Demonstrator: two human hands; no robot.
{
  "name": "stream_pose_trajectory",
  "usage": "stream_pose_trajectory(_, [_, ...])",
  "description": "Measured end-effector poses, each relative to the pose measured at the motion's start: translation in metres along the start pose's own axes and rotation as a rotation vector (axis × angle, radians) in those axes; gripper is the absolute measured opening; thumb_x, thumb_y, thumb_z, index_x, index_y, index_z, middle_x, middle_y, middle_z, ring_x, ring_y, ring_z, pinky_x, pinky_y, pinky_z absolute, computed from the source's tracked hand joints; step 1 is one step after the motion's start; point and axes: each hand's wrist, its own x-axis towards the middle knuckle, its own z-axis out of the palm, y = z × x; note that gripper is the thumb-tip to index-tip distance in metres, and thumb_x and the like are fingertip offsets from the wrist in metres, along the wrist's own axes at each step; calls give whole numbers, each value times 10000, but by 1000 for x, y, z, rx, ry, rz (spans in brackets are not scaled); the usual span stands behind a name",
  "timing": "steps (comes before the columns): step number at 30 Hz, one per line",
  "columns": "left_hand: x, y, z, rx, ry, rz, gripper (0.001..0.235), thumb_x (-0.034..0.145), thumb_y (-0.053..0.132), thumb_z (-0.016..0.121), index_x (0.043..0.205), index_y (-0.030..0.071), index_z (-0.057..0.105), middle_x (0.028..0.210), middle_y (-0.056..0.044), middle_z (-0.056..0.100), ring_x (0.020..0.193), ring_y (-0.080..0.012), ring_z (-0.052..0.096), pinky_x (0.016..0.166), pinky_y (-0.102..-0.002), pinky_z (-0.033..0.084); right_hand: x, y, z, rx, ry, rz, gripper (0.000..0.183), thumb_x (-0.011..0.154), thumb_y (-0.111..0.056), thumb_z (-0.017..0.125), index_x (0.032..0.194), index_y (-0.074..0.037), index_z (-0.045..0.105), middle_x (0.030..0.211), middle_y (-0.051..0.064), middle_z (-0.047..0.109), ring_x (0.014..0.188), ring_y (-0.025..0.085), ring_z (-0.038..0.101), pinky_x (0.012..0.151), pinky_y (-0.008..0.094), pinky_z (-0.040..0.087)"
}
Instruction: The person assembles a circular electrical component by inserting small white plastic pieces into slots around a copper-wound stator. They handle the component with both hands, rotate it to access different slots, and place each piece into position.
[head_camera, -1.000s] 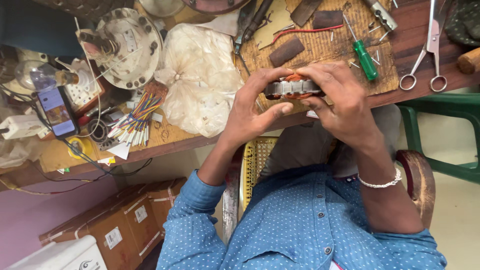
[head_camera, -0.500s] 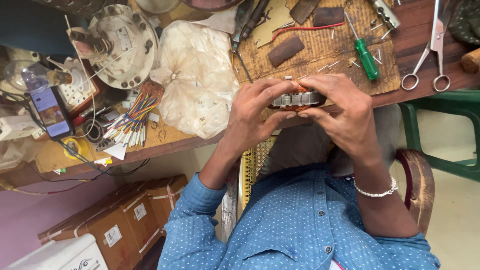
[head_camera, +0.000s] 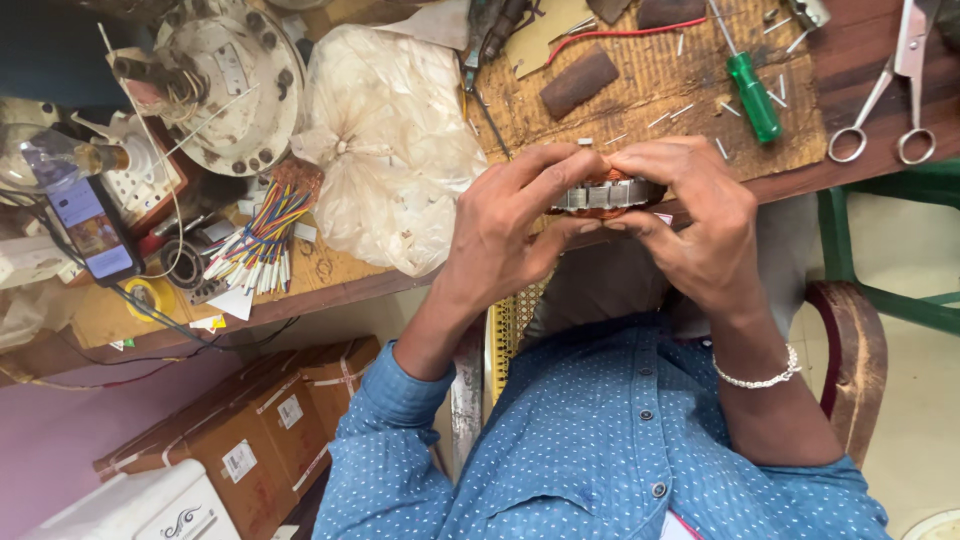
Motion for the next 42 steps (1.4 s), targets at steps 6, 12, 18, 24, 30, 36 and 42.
stream_pose_trajectory(6, [4,-8,10,-39,95,31,512,905,151,834,1371,102,629,1366,-107,663,1236,-285,684,998,-374,543,1,3,0,-55,-14,-2,471,937,-187,850,1330,-19,650,1301,132,700,1246,317,658,1091,394,534])
stream_pose_trajectory(12, [-5,2,2,-238,82,-73,508,888,147,801,1350,71,604,1303,-140,630,1257,-304,629,1083,-397,527,0,20,6,100,-30,24,519,862,-94,836,1337,-21,641,1296,149,702,1257,324,682,1101,421,542])
stream_pose_trajectory(18, [-8,12,6,-181,140,-107,430,909,188,838,1303,118,678,1222,-89,682,1154,-254,667,1025,-356,524,-3,22,12,46,-18,-66,487,846,3,799,1313,-29,666,1290,150,709,1251,331,693,1105,433,561])
stream_pose_trajectory(24, [-6,13,6,-30,107,-47,466,895,236,849,1296,103,651,1278,-73,691,1220,-267,662,1060,-386,496,-5,19,12,64,8,-64,484,837,9,820,1294,-18,664,1273,155,706,1234,341,695,1078,421,569])
stream_pose_trajectory(30, [0,19,8,156,88,8,475,954,251,812,1354,82,619,1374,-83,672,1282,-275,647,1041,-364,491,-4,22,12,87,38,-49,476,861,11,823,1304,-5,649,1283,163,702,1244,343,694,1080,425,572])
stream_pose_trajectory(36, [-3,6,24,136,158,71,433,963,245,787,1321,66,623,1237,-95,672,1153,-299,669,947,-389,523,-7,21,12,11,13,-61,504,872,52,780,1347,-8,622,1341,184,683,1302,361,676,1107,421,559])
stream_pose_trajectory(42, [-18,-4,33,100,269,39,425,985,282,774,1323,71,626,1246,-101,684,1143,-291,694,945,-370,559,-3,16,5,59,-31,-86,552,859,-38,830,1370,-10,623,1335,190,678,1264,362,668,1074,427,549])
